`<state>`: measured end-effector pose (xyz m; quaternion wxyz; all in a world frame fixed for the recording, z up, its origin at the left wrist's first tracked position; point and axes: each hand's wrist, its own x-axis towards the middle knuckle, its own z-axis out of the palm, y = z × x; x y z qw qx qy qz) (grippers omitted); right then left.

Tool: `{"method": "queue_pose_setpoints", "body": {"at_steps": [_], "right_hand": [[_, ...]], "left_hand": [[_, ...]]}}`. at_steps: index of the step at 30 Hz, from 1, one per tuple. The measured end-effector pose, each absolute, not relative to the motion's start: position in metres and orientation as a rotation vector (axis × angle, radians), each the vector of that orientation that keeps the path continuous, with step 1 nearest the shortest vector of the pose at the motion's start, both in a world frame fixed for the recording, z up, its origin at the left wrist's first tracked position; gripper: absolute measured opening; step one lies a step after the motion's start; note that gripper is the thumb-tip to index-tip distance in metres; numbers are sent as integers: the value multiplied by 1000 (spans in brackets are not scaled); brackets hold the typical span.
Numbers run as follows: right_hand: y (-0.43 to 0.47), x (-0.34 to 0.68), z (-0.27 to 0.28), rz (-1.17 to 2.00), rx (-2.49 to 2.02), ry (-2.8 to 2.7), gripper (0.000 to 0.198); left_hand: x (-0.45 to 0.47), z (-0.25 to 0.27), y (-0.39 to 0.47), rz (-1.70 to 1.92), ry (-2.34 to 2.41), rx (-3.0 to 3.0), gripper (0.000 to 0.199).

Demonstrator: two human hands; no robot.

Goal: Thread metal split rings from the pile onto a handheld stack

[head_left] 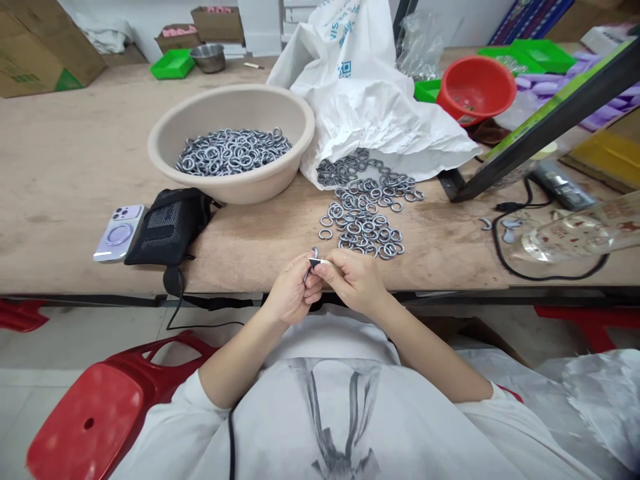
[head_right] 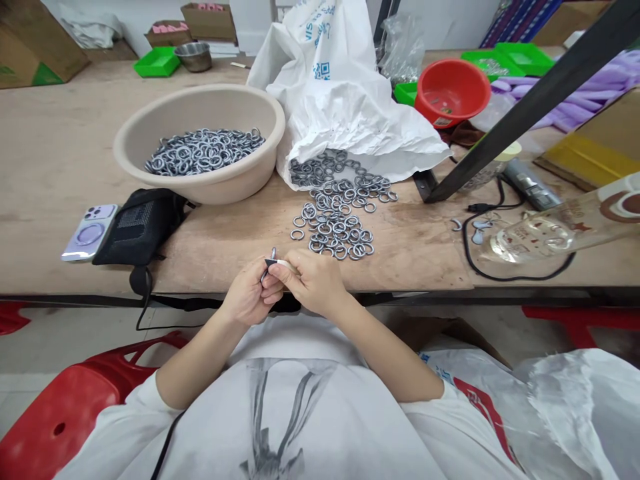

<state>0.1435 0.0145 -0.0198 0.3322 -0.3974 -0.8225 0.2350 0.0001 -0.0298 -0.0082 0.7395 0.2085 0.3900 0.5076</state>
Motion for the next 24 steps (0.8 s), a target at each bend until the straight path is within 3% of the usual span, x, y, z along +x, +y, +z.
{"method": "queue_pose_setpoints", "body": {"at_steps": [5, 10, 13, 16, 19, 24], "right_hand": [[44, 154, -19, 506, -1507, -2013, 47], [56, 135, -15, 297, -1530, -2302, 37], [63, 120, -15, 167, -1607, -2473, 31], [69, 116, -15, 132, -1597, -2496, 22], [67, 120, -14, 397, -1453, -2326, 19], [38, 118, -18, 1365, -900, -1676, 31]], "left_hand": [[-3, -9, -43, 1038, 817, 509, 41], [-17, -11, -35, 1211, 873, 406, 25], [-26, -11, -30, 1277, 903, 353, 25], [-33, -11, -28, 1298, 918, 252, 11], [-35, -11, -26, 1273, 918, 167, 14], [-18, -13, -24, 1132, 890, 292, 29]]}}
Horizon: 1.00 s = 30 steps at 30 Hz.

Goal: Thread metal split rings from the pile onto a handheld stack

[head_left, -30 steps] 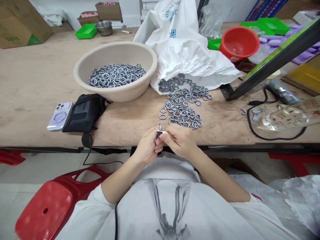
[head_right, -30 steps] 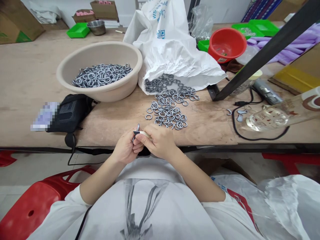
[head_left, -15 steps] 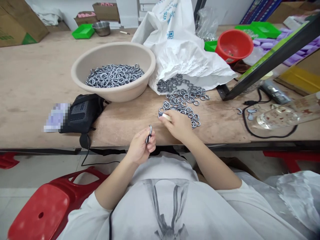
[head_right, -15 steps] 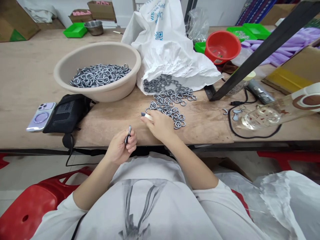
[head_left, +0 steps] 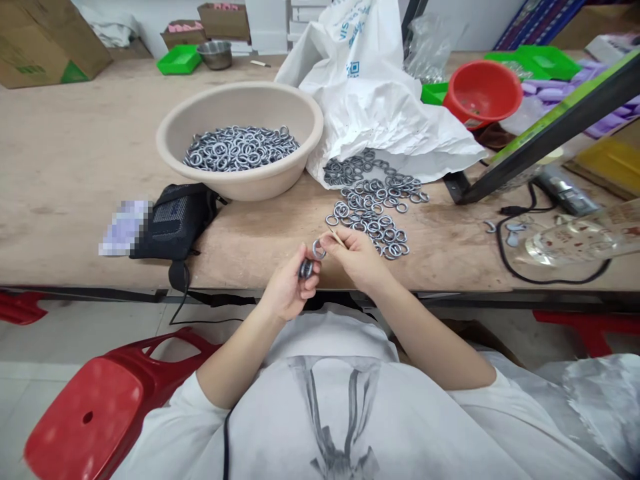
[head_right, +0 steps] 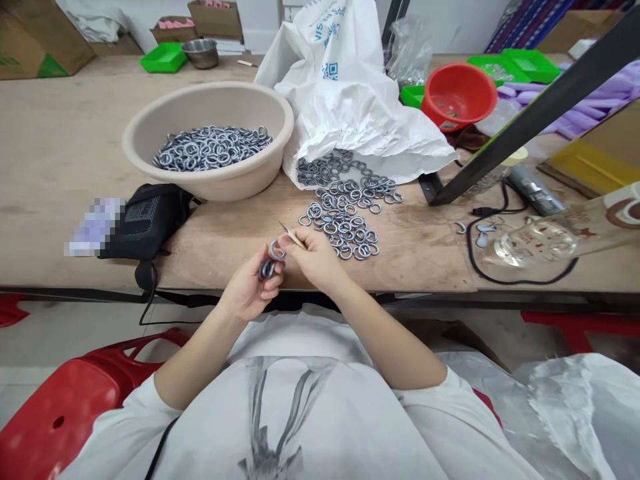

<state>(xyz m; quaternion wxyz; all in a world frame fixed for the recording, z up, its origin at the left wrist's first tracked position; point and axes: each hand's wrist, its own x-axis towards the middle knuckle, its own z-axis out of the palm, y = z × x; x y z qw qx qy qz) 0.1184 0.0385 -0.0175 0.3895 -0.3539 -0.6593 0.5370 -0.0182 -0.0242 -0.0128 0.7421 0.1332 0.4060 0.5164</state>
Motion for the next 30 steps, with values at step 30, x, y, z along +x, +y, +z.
{"method": "queue_pose_setpoints", "body": {"at_steps": [30], "right_hand": [[3, 144, -18, 580, -1039, -2139, 49]], "left_hand": [[5, -11, -37, 1192, 891, 483, 48]]}}
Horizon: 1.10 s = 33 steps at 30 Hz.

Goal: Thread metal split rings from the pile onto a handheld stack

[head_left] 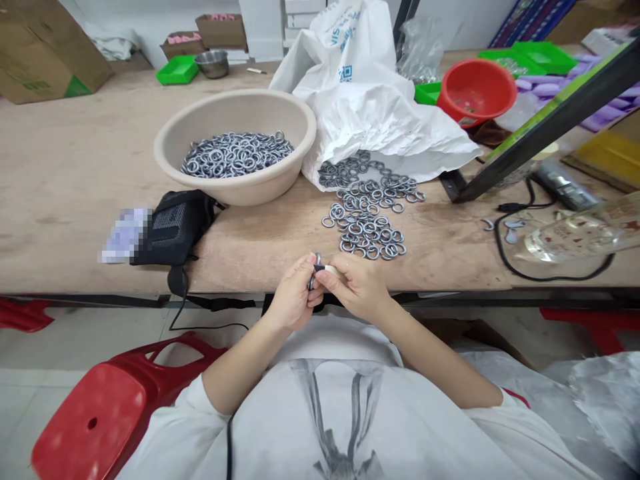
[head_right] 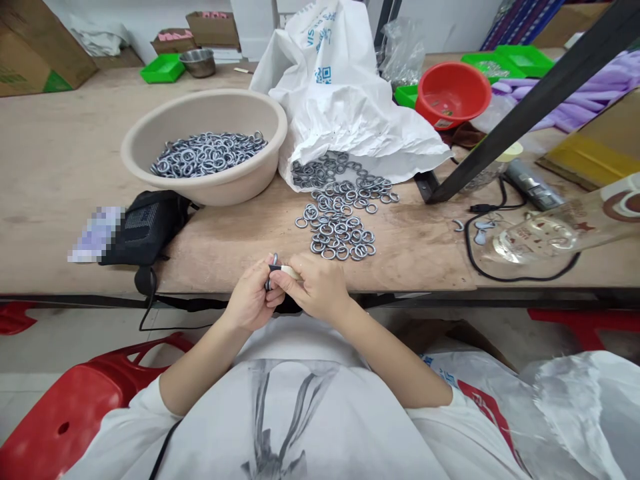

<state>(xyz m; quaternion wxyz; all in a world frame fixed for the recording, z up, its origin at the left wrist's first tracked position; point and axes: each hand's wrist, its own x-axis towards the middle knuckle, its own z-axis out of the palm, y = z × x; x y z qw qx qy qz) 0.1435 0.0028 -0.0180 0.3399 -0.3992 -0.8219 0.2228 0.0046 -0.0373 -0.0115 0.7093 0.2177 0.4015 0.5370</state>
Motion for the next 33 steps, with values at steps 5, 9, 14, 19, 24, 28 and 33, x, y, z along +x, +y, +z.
{"method": "queue_pose_setpoints", "body": {"at_steps": [5, 9, 14, 19, 24, 28, 33], "right_hand": [[45, 151, -19, 499, -1461, -2097, 49], [80, 135, -14, 219, -1571, -2321, 32], [95, 116, -8, 158, -1655, -2479, 20], [66, 123, -7, 1002, -1196, -2025, 23], [14, 122, -15, 1550, -898, -1435, 33], [8, 126, -18, 1415, -918, -1411, 33], [22, 145, -10, 1085, -945, -1800, 38]], "left_hand": [[2, -8, -45, 1092, 833, 578, 49], [-5, -9, -40, 1159, 883, 512, 42], [-16, -12, -33, 1245, 919, 443, 33], [-17, -15, -27, 1251, 936, 294, 33], [4, -20, -25, 1259, 918, 470, 49], [12, -19, -28, 1249, 904, 556, 50], [5, -13, -31, 1116, 788, 551, 51]]}}
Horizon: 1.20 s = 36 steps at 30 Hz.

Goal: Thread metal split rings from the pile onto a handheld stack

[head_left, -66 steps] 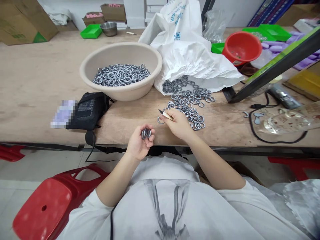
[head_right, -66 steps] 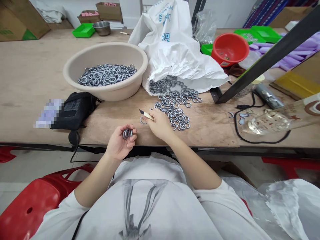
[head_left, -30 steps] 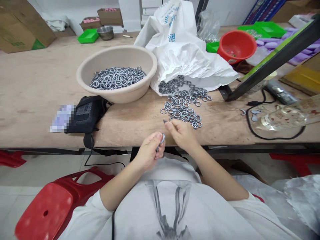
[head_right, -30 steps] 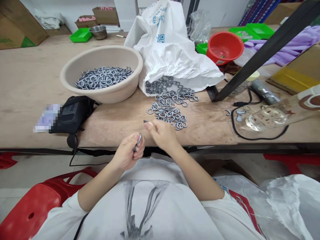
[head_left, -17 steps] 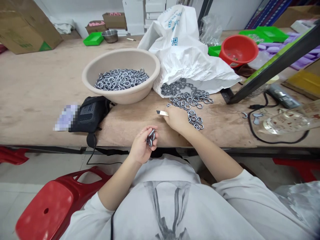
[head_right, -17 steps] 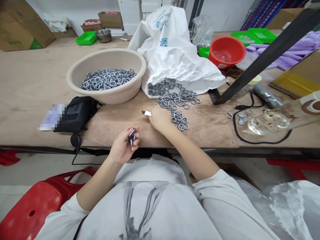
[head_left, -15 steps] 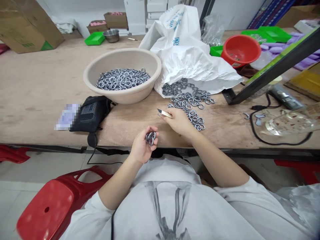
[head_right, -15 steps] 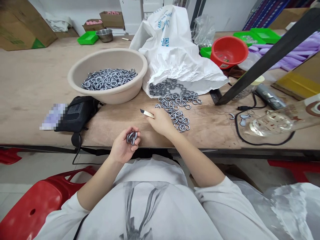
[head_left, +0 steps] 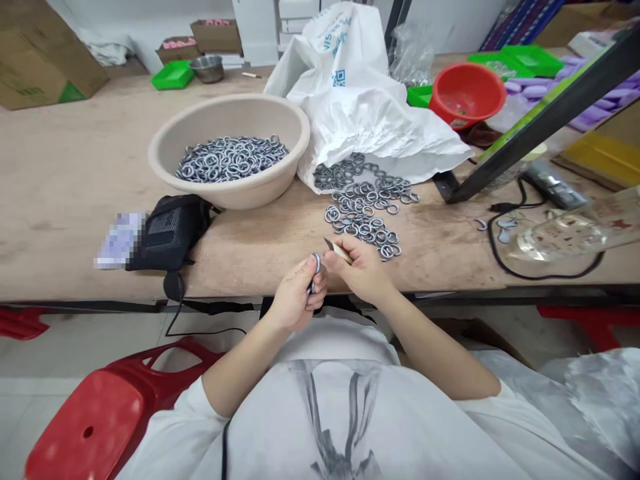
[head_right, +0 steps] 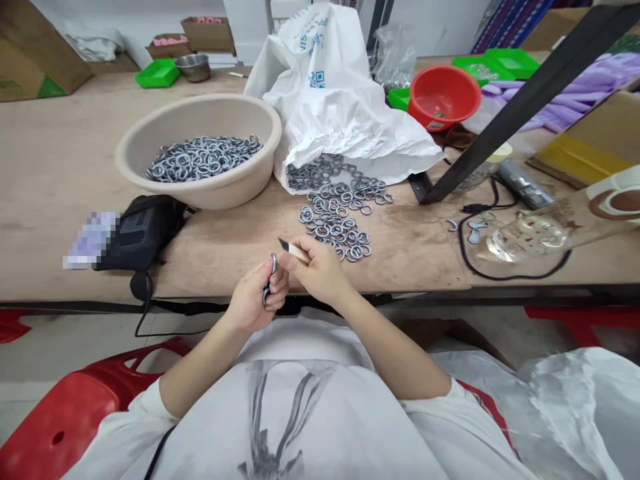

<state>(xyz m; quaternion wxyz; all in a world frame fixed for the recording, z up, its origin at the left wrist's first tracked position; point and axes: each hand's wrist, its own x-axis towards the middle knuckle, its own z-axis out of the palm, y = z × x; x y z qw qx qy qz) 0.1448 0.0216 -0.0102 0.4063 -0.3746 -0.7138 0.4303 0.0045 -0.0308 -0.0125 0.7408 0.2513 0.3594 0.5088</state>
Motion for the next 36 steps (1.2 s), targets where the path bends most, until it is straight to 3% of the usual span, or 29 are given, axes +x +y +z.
{"method": "queue_pose_setpoints", "body": {"at_steps": [5, 13, 19, 22, 28, 32, 36], "right_hand": [[12, 151, -6, 773, -877, -2143, 48], [9, 152, -9, 727, -929, -2220, 52], [53, 159, -17, 618, -1374, -2098, 51], [88, 156, -10, 401, -1562, -2125, 39], [133, 135, -3, 166, -1703, -2404, 32], [130, 132, -5, 187, -1634, -2468, 23], [110, 139, -1, 589, -1392, -2333, 27]], "left_hand": [[1, -12, -32, 1116, 781, 457, 50], [4, -14, -35, 1069, 735, 491, 50], [1, -7, -42, 975, 586, 654, 49], [-4, -9, -37, 1042, 701, 513, 38], [-13, -15, -27, 1108, 753, 303, 15], [-21, -14, -24, 1128, 787, 201, 20], [-21, -16, -19, 1246, 909, 344, 39]]}}
